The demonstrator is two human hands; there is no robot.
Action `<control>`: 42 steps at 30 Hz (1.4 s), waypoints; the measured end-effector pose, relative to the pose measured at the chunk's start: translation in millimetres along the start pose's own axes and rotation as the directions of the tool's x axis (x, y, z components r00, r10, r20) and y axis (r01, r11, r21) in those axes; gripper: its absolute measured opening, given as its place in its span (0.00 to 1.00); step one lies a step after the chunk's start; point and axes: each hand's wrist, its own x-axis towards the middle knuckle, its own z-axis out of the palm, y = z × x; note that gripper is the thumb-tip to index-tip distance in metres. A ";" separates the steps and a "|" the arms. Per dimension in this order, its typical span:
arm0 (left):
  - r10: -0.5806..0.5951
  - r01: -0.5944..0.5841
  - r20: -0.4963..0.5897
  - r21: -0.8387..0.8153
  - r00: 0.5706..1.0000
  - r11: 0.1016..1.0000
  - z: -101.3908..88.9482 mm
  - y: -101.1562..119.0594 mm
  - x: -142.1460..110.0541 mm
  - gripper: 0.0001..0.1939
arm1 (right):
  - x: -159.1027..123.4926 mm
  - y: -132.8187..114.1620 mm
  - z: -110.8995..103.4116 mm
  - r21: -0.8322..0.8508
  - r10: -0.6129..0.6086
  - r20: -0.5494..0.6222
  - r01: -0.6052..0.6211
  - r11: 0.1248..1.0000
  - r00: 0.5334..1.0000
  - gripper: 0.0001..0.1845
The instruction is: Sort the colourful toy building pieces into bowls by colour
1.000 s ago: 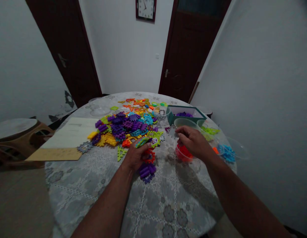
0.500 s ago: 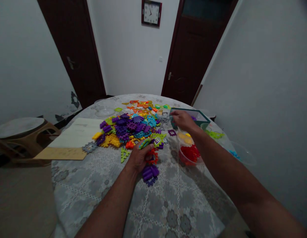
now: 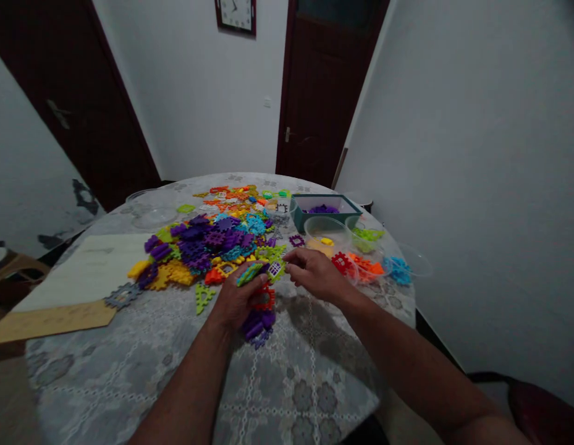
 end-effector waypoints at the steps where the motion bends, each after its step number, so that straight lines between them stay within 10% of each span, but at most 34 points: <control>1: -0.002 0.002 0.005 0.007 1.000 1.000 -0.8 -0.5 0.4 0.29 | -2.4 0.7 -0.7 -0.008 0.000 -0.023 0.000 1.000 1.000 0.09; 5: -0.022 0.021 0.015 0.013 1.000 1.000 -2.9 1.3 0.8 0.29 | -6.5 9.4 -20.6 -0.058 -0.031 -0.115 0.024 0.998 0.993 0.10; 10: -0.051 0.051 -0.033 0.011 0.998 0.999 -1.6 6.2 0.8 0.28 | 9.1 56.6 -94.1 -0.138 0.044 -0.288 -0.087 0.987 0.957 0.13; 15: -0.050 0.050 -0.039 0.006 0.998 0.999 -1.0 4.7 2.7 0.28 | 26.5 113.9 -178.6 -0.210 0.197 -0.603 -0.392 0.896 0.773 0.17; 19: -0.040 0.039 -0.041 -0.005 0.998 0.999 -1.5 2.0 5.1 0.27 | 21.2 130.7 -204.1 -0.224 0.180 -0.698 -0.449 0.865 0.693 0.19; 23: -0.031 0.031 -0.027 -0.015 0.999 0.999 0.2 0.7 3.8 0.26 | 6.5 112.4 -176.9 -0.240 0.095 -0.688 -0.349 0.906 0.720 0.19; 30: -0.042 0.041 -0.019 -0.023 0.999 0.999 1.0 0.0 0.4 0.25 | -30.1 15.2 -74.0 -0.233 -0.160 -0.264 0.098 0.967 0.951 0.16; 42: -0.088 0.090 0.047 -0.040 0.995 0.995 7.6 5.0 -7.3 0.24 | -6.7 -2.2 34.3 -0.192 -0.376 0.016 0.372 0.908 0.927 0.14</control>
